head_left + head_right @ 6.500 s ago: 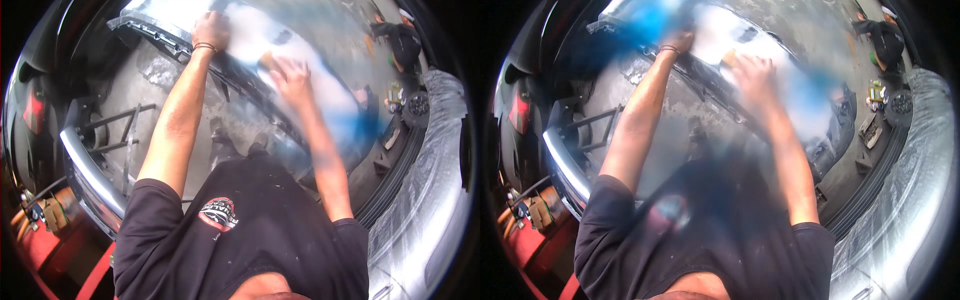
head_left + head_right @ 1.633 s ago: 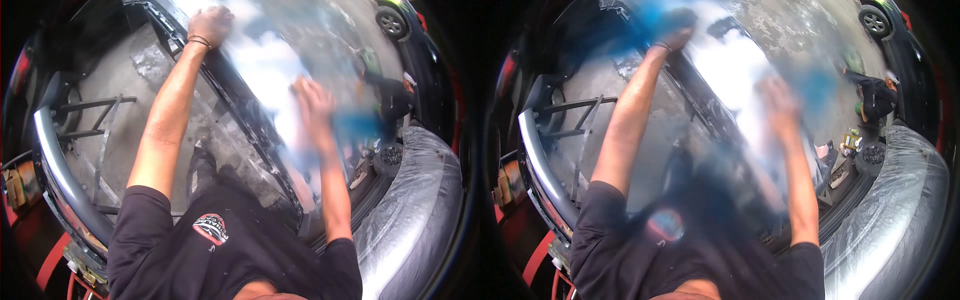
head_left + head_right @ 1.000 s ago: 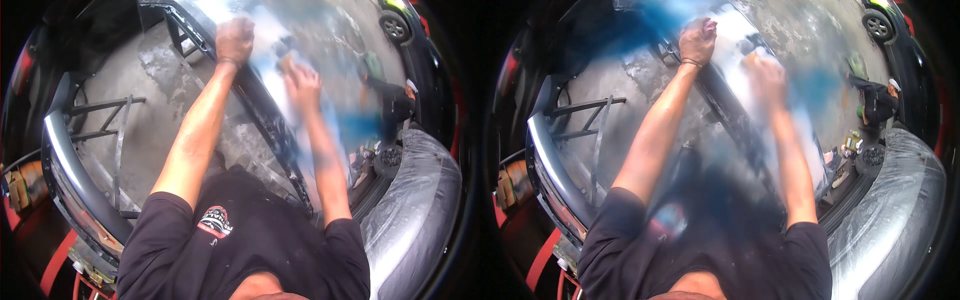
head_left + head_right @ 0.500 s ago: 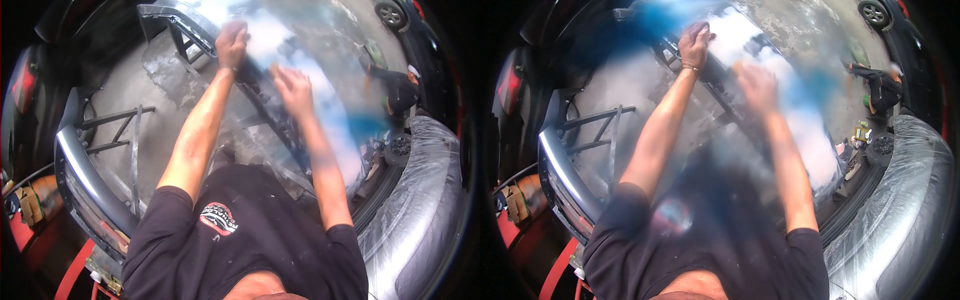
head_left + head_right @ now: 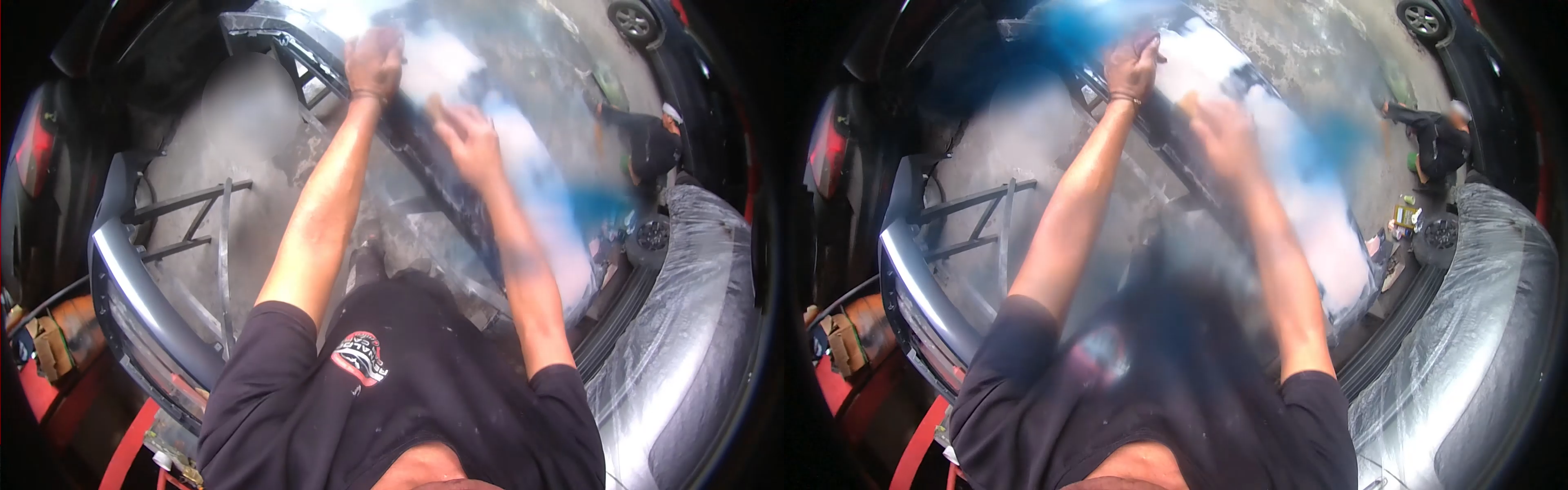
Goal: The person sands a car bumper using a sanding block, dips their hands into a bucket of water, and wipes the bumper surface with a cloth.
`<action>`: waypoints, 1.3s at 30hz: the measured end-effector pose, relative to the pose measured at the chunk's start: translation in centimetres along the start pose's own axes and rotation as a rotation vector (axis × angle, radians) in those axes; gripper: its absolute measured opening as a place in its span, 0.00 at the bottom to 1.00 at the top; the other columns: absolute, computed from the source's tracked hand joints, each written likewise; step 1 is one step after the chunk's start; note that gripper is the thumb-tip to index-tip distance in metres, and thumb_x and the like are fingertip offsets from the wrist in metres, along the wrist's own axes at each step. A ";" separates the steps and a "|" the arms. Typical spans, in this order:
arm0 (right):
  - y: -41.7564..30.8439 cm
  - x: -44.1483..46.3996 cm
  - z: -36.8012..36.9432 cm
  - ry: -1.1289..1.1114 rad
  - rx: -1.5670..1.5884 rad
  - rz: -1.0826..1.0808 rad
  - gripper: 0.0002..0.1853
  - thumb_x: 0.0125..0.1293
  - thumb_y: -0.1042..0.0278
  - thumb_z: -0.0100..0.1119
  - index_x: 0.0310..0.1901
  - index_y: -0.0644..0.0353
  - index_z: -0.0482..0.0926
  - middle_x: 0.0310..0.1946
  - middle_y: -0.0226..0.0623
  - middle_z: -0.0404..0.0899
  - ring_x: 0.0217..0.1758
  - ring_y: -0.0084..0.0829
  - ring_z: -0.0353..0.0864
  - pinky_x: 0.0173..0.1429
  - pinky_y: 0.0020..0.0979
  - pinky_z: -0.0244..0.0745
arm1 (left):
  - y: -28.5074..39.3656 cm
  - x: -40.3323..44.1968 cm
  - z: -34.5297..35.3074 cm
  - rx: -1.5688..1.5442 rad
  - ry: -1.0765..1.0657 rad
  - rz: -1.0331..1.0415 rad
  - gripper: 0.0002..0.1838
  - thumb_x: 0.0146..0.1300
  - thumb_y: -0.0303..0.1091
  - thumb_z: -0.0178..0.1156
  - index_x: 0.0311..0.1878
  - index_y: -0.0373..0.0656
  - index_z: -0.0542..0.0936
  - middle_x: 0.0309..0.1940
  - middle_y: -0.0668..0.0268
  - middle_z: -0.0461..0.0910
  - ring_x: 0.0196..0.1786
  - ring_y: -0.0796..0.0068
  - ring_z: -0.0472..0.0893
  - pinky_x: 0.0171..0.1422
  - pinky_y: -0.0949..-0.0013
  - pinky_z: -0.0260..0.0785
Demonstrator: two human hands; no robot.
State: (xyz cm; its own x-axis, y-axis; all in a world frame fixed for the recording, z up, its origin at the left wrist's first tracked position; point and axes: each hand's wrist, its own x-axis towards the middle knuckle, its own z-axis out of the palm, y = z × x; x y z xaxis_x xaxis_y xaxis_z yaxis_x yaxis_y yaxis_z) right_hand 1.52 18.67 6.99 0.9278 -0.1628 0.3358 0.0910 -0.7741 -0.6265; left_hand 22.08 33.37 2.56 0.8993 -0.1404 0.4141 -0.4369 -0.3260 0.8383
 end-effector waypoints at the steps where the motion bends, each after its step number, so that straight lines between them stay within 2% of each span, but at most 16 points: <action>1: 0.1 0.1 0.0 0.020 -0.038 -0.101 0.19 0.74 0.59 0.70 0.61 0.58 0.90 0.61 0.45 0.88 0.63 0.52 0.84 0.75 0.50 0.71 | 0.1 0.3 -0.1 0.011 0.047 0.038 0.16 0.74 0.48 0.63 0.54 0.50 0.89 0.50 0.61 0.92 0.57 0.54 0.88 0.78 0.48 0.64; 5: 0.5 2.2 0.5 0.014 -0.165 -0.053 0.19 0.76 0.60 0.68 0.63 0.57 0.89 0.62 0.45 0.88 0.66 0.51 0.84 0.70 0.53 0.73 | -0.5 0.2 0.4 0.101 -0.043 0.022 0.16 0.74 0.49 0.63 0.53 0.50 0.87 0.45 0.58 0.93 0.53 0.52 0.90 0.80 0.44 0.62; 9: -1.9 -3.0 -3.4 -0.078 -0.125 -0.023 0.19 0.77 0.63 0.65 0.65 0.57 0.88 0.59 0.44 0.90 0.62 0.52 0.86 0.70 0.52 0.74 | -1.5 0.4 1.4 0.209 0.088 0.156 0.15 0.75 0.49 0.62 0.52 0.50 0.87 0.44 0.58 0.92 0.52 0.51 0.90 0.80 0.43 0.61; 12: -1.9 -10.5 -7.8 -0.115 -0.155 -0.036 0.19 0.77 0.64 0.65 0.66 0.57 0.88 0.56 0.45 0.91 0.59 0.54 0.87 0.69 0.51 0.75 | -0.9 0.0 0.8 0.196 0.066 0.109 0.15 0.76 0.49 0.62 0.52 0.49 0.87 0.44 0.58 0.92 0.52 0.50 0.89 0.80 0.40 0.61; 14: -2.3 -11.0 -8.0 -0.088 -0.175 -0.049 0.19 0.77 0.64 0.65 0.66 0.57 0.88 0.55 0.46 0.91 0.57 0.56 0.87 0.69 0.50 0.76 | -1.2 -0.5 1.2 0.233 0.032 0.140 0.15 0.76 0.49 0.62 0.51 0.51 0.87 0.45 0.58 0.92 0.53 0.51 0.89 0.80 0.38 0.60; 15: -4.1 -7.9 -7.5 -0.124 -0.144 -0.035 0.19 0.77 0.64 0.65 0.66 0.57 0.88 0.56 0.45 0.91 0.59 0.54 0.87 0.70 0.50 0.75 | -0.9 -1.7 1.3 0.233 0.020 0.137 0.15 0.76 0.49 0.62 0.51 0.51 0.87 0.45 0.58 0.92 0.53 0.51 0.89 0.80 0.38 0.60; 17: -2.5 -3.2 -4.1 -0.107 -0.130 -0.039 0.19 0.77 0.63 0.66 0.66 0.56 0.88 0.59 0.45 0.90 0.62 0.51 0.87 0.73 0.49 0.75 | 0.1 -3.3 0.8 0.391 -0.025 0.199 0.21 0.78 0.49 0.58 0.64 0.52 0.87 0.60 0.56 0.89 0.64 0.49 0.86 0.83 0.35 0.62; 21: -0.7 -2.7 -3.3 -0.073 -0.183 -0.042 0.21 0.76 0.63 0.68 0.66 0.58 0.88 0.63 0.42 0.89 0.67 0.48 0.86 0.75 0.48 0.75 | 1.0 -6.2 2.1 0.462 -0.013 0.370 0.20 0.77 0.50 0.57 0.62 0.57 0.91 0.61 0.58 0.90 0.66 0.54 0.86 0.87 0.32 0.53; 23: -1.0 -8.8 -7.5 -0.088 -0.264 -0.099 0.20 0.77 0.64 0.66 0.67 0.59 0.87 0.63 0.43 0.89 0.67 0.48 0.86 0.75 0.48 0.74 | 3.8 -8.1 1.8 0.406 -0.128 0.252 0.22 0.79 0.53 0.55 0.66 0.60 0.88 0.59 0.53 0.91 0.65 0.49 0.87 0.83 0.36 0.64; 24: -1.1 -12.1 -10.1 -0.106 -0.340 -0.188 0.20 0.77 0.65 0.65 0.67 0.60 0.87 0.63 0.43 0.89 0.67 0.48 0.86 0.75 0.48 0.74 | 5.2 -8.9 2.1 0.403 -0.137 0.253 0.22 0.79 0.53 0.55 0.66 0.60 0.88 0.59 0.53 0.91 0.65 0.49 0.87 0.83 0.36 0.64; 26: -0.7 -18.7 -14.7 -0.183 -0.151 0.085 0.21 0.79 0.67 0.64 0.70 0.60 0.84 0.67 0.49 0.86 0.71 0.52 0.82 0.77 0.50 0.69 | 7.7 -10.9 3.0 0.208 -0.106 0.058 0.16 0.74 0.47 0.69 0.61 0.58 0.87 0.53 0.60 0.91 0.60 0.52 0.88 0.67 0.52 0.79; 29: -0.2 -22.7 -15.9 -0.111 -0.242 0.016 0.20 0.78 0.69 0.62 0.68 0.59 0.86 0.64 0.47 0.89 0.69 0.46 0.86 0.76 0.47 0.72 | 9.1 -14.3 2.9 0.297 -0.052 0.207 0.16 0.72 0.45 0.71 0.60 0.56 0.87 0.51 0.58 0.90 0.56 0.49 0.89 0.62 0.53 0.81; 32: -1.5 -16.8 -11.3 -0.054 -0.294 0.003 0.20 0.78 0.66 0.63 0.68 0.60 0.85 0.63 0.46 0.88 0.65 0.49 0.84 0.71 0.48 0.73 | 9.6 -15.1 3.9 0.285 0.050 0.304 0.16 0.74 0.48 0.69 0.59 0.54 0.88 0.47 0.57 0.91 0.50 0.46 0.90 0.56 0.54 0.83; 33: -1.7 -15.2 -10.5 -0.030 -0.270 -0.002 0.20 0.79 0.65 0.63 0.68 0.60 0.85 0.63 0.45 0.88 0.63 0.49 0.84 0.70 0.48 0.73 | 9.6 -15.3 4.2 0.313 -0.037 0.174 0.15 0.76 0.48 0.66 0.58 0.53 0.88 0.48 0.59 0.90 0.54 0.51 0.89 0.71 0.46 0.69; 36: -1.4 -16.6 -11.8 -0.055 -0.167 0.053 0.21 0.79 0.62 0.65 0.70 0.54 0.86 0.65 0.44 0.86 0.64 0.52 0.82 0.74 0.49 0.70 | 9.4 -15.8 5.1 0.303 -0.111 0.034 0.17 0.79 0.52 0.60 0.56 0.52 0.87 0.50 0.61 0.90 0.60 0.55 0.87 0.86 0.39 0.55; 39: 0.5 -24.7 -17.5 -0.058 -0.181 -0.108 0.20 0.78 0.62 0.66 0.68 0.55 0.87 0.64 0.43 0.87 0.64 0.51 0.81 0.74 0.48 0.70 | 9.6 -15.9 5.3 0.338 -0.084 0.005 0.18 0.79 0.53 0.60 0.57 0.52 0.87 0.53 0.60 0.91 0.62 0.54 0.87 0.86 0.40 0.54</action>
State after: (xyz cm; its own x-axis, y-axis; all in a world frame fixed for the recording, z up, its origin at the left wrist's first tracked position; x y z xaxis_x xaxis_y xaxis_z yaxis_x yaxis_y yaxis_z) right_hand -27.74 11.61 10.72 0.9359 -0.0417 0.3498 0.1293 -0.8830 -0.4513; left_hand 3.64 27.50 2.17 0.9016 -0.2147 0.3754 -0.4235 -0.6146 0.6656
